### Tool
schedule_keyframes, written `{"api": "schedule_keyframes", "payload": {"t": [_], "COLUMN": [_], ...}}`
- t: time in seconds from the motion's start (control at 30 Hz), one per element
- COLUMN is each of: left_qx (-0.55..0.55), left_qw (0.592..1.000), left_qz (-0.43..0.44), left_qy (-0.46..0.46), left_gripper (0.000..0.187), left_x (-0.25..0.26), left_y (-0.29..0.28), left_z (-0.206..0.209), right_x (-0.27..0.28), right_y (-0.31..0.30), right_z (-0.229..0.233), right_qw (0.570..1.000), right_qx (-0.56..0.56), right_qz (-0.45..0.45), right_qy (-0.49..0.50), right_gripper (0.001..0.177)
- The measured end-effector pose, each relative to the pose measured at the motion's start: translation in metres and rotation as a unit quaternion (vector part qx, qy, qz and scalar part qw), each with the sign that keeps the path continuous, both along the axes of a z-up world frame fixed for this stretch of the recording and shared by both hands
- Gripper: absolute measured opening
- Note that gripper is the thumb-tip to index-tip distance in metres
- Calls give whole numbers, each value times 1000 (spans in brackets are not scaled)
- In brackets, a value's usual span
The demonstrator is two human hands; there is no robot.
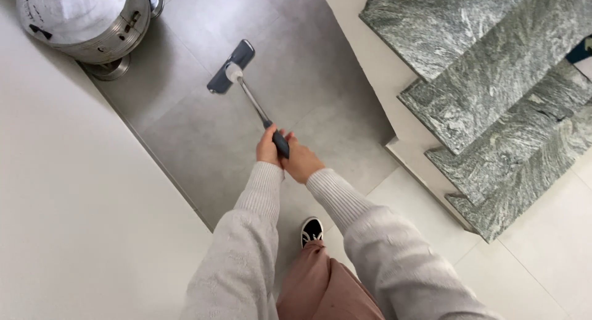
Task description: The person mops a tiled floor using a flat mop, moving it back and forth across the surface. The person navigates around a large metal container, stacked boxes, and a staircase while cleaning the area.
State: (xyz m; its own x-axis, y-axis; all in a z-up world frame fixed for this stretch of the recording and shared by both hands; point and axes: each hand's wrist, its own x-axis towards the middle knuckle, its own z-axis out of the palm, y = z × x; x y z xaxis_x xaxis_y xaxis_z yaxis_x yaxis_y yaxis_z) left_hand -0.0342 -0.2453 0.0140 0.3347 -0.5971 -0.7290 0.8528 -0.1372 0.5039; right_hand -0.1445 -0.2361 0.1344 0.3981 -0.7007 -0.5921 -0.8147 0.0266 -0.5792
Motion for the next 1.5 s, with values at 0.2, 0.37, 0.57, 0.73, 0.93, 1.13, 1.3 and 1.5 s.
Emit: {"api": "schedule_keyframes", "payload": {"t": [0.2,0.37,0.57,0.73,0.93,1.13,1.3,1.5], "left_qx": [114,115,91,83,81,138,140,85], "left_qw": [862,954,952,954,952,929,937,935], "left_qz": [-324,-247,-285,-285,-290,-341,-320,-324], "left_qy": [-373,-124,-66,-47,-46,25,-21,-113], "left_gripper": [29,31,37,40,51,43,23,39], "left_x": [6,-42,-176,-280,-422,-483,-480,-416], "left_y": [-21,2,69,129,188,218,192,127], "left_z": [15,-30,-8,40,98,185,121,46], "right_x": [4,-72,-195,-299,-415,-472,-465,-410], "right_y": [-12,43,111,164,220,253,233,176], "right_z": [-24,1,60,95,176,225,202,146], "right_qw": [999,997,990,987,981,957,972,990], "right_qx": [0,35,76,71,115,162,132,60], "right_qz": [7,-9,-34,-34,-100,-170,-160,-69], "right_qy": [41,63,112,142,120,168,107,105], "right_gripper": [48,49,52,47,39,22,19,41]}}
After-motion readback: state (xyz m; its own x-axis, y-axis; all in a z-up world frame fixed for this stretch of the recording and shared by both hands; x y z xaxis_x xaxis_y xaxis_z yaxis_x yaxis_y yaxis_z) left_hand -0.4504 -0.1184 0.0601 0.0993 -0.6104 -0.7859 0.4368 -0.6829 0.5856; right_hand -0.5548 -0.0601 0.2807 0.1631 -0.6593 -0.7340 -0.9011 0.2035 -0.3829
